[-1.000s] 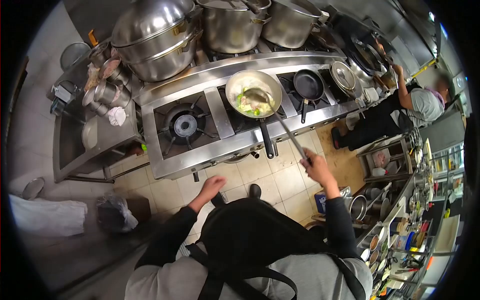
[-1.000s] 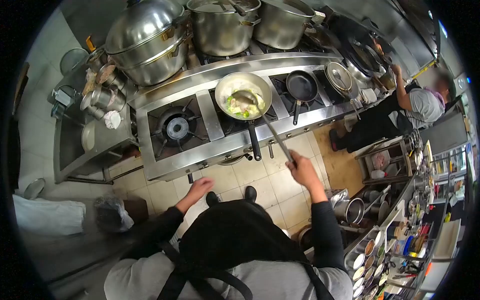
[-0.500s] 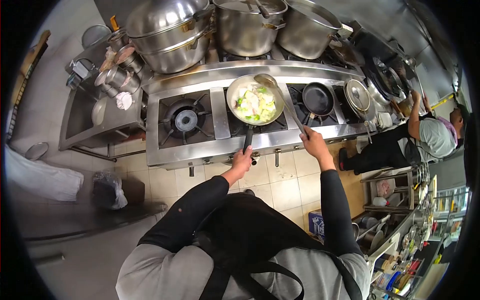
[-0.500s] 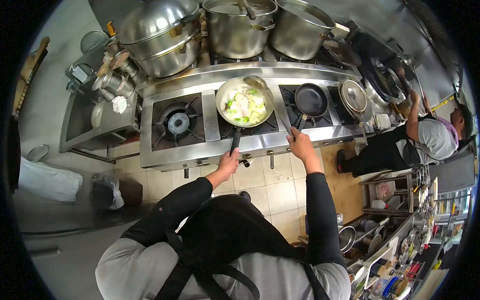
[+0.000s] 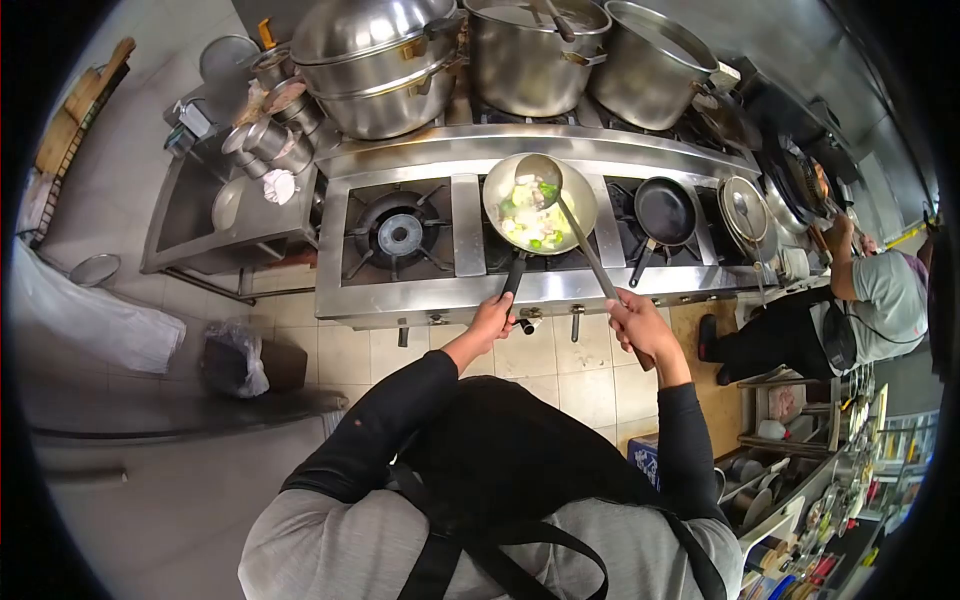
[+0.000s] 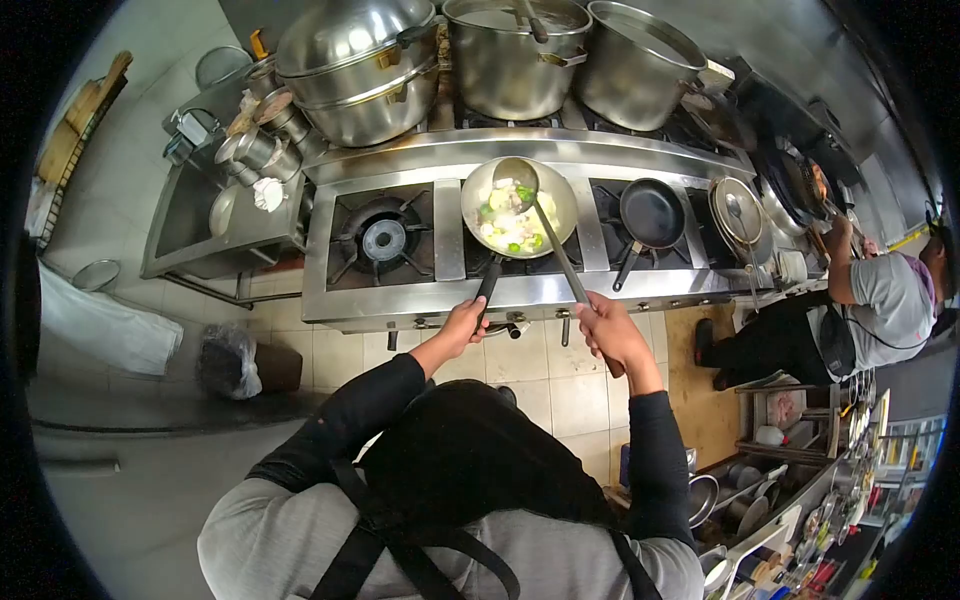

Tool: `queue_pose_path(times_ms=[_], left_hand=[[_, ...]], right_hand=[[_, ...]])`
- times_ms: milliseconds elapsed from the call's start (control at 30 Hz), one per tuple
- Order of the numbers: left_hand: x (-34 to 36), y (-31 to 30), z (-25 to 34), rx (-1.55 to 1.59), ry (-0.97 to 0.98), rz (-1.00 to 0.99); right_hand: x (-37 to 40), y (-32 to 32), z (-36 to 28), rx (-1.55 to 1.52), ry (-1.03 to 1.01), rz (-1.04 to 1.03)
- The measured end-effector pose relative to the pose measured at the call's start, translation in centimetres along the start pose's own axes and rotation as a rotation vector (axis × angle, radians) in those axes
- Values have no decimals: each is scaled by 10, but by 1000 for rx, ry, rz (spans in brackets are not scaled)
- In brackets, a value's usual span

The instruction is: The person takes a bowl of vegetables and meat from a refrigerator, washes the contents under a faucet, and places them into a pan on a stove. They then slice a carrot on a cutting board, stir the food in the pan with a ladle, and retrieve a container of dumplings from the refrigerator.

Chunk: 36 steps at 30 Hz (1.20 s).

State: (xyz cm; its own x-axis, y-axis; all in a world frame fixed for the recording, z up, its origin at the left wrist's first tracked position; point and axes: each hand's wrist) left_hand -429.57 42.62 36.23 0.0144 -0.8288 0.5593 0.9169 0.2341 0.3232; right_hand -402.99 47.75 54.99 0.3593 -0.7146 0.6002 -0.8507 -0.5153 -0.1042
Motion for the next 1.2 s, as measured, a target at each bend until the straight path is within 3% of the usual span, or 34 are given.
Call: queue_pose_path(times_ms=[67, 100, 167, 300, 433, 567, 700, 733, 767, 833, 900, 1033, 1100, 1133, 1167, 1200], left_hand=[[2, -7, -8, 43, -15, -36], [3, -11, -13, 62, 25, -47], [8, -20, -21, 84, 61, -59], [26, -34, -16, 47, -11, -79], [29, -29, -19, 42, 22, -52], [37, -37, -16, 35, 106, -11], [48, -35, -13, 107, 70, -7], [48, -35, -10, 119, 66, -9], [48, -36, -7, 126, 74, -3], [53, -37, -8, 151, 61, -28], [54, -36, -9, 155, 50, -31], [45, -35, -12, 133, 51, -26], [40, -35, -12, 105, 71, -35], [40, -33, -12, 89, 93, -47], [41, -32, -13, 72, 113, -58], [41, -30, -15, 73, 107, -55]], right_hand=[[9, 0, 10, 480, -158, 194], [11, 0, 24, 477, -152, 202], [18, 5, 52, 862, -605, 487], [47, 29, 67, 598, -393, 371], [-8, 17, 89, 746, -529, 450], [-20, 1, 73, 648, -464, 528], [-47, 13, 97, 592, -462, 454], [-29, 25, 72, 487, -278, 365], [-23, 24, 59, 494, -285, 359], [-18, 16, 47, 409, -95, 335], [-41, -9, 55, 588, -370, 441], [-78, -23, 64, 723, -543, 536], [-81, -3, 69, -67, 19, 152], [-65, 16, 53, -351, 95, 36], [-66, 13, 56, -348, 99, 35], [-65, 10, 58, -662, 124, -158]])
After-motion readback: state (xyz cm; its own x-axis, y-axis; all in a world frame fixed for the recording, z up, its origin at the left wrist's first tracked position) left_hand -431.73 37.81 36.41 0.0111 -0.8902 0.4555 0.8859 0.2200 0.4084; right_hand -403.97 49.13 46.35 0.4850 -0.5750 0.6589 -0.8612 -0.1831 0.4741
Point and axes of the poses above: each hand's wrist, its own x-axis away from the middle knuckle, its own y-axis out of the palm, z = x × y, and after that the axes turned 4 degrees about y, right-handed
